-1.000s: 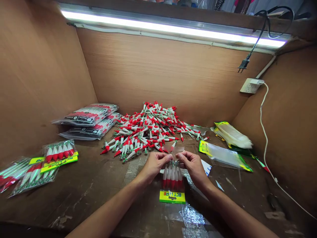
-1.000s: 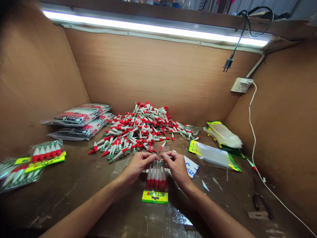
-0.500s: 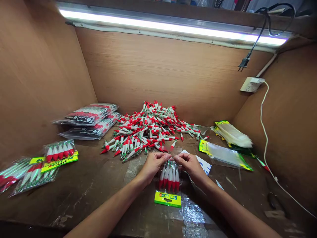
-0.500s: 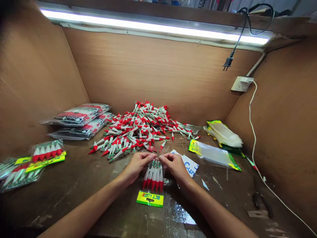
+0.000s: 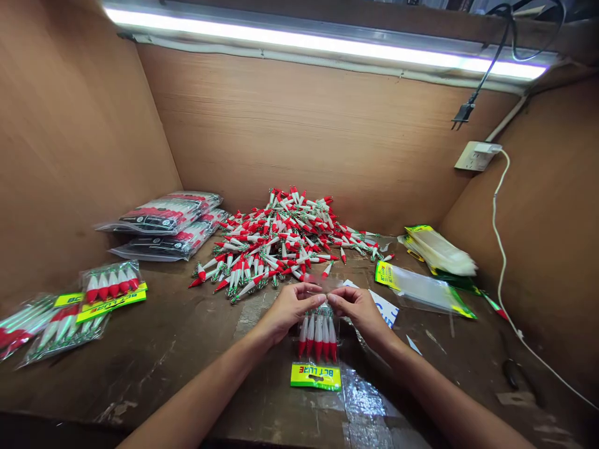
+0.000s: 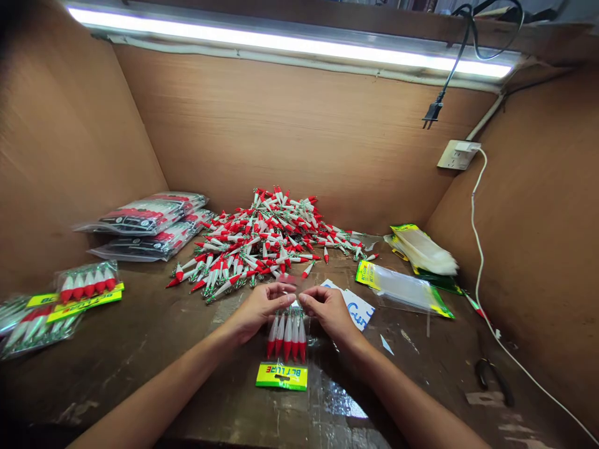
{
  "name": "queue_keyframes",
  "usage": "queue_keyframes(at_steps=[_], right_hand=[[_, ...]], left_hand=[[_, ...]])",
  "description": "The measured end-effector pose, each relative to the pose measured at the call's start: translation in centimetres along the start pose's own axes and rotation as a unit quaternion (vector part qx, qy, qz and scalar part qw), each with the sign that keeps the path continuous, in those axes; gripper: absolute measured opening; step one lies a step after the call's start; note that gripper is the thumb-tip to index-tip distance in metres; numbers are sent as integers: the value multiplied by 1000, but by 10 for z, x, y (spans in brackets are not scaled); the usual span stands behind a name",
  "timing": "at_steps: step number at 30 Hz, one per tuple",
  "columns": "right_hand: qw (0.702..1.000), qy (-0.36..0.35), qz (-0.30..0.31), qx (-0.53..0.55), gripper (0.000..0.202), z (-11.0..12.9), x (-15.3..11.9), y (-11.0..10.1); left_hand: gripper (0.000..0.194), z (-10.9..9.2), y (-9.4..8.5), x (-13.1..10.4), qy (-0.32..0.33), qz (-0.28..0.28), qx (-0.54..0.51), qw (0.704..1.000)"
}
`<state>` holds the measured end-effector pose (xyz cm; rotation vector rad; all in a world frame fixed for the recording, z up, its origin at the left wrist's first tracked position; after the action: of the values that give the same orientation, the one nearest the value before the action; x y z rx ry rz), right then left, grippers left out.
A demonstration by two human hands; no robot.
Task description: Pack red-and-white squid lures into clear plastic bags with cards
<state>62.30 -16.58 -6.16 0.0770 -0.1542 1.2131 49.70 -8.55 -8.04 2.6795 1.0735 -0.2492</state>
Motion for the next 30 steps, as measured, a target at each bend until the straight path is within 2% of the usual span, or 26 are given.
queue_keyframes(at_steps=[7,10,12,14,16,19,24,30], right_hand=[[1000,-4,-8,-10,34,2,0,-2],[1000,9,-20,20,38,-4,-2,-2],[997,32,-10,62,53,-12,-4,3],[994,52,29,93,71,-21,-7,16],[990,55,71,113,78,-25,-10,28],[987,33,85,130,77,-25,-10,37],[994,20,51,97,73,-24,-11,34],[996,10,27,82,71,-22,-12,31]], left_hand=[[48,-2,-3,-1,3,-9,20,1000],[43,-6,-7,0,21,-25,22,999],[39,-9,-11,1,39,-37,15,998],[38,-12,-14,2,58,-45,4,997],[38,-15,-14,2,71,-46,-5,996],[38,-18,-9,-1,82,-30,-6,996],[38,-22,1,-5,88,-15,11,996],[37,-18,3,-4,71,-1,10,997]])
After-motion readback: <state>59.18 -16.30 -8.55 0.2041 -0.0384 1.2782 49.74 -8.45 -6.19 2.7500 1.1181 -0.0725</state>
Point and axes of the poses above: each hand's wrist, its own x-axis towards the middle knuckle, its own y-axis out of the palm, z = x × y, the point moved 10 cm from there along x, towards the middle knuckle, and after that the axes turned 6 degrees about -y, right-handed, at the moved point
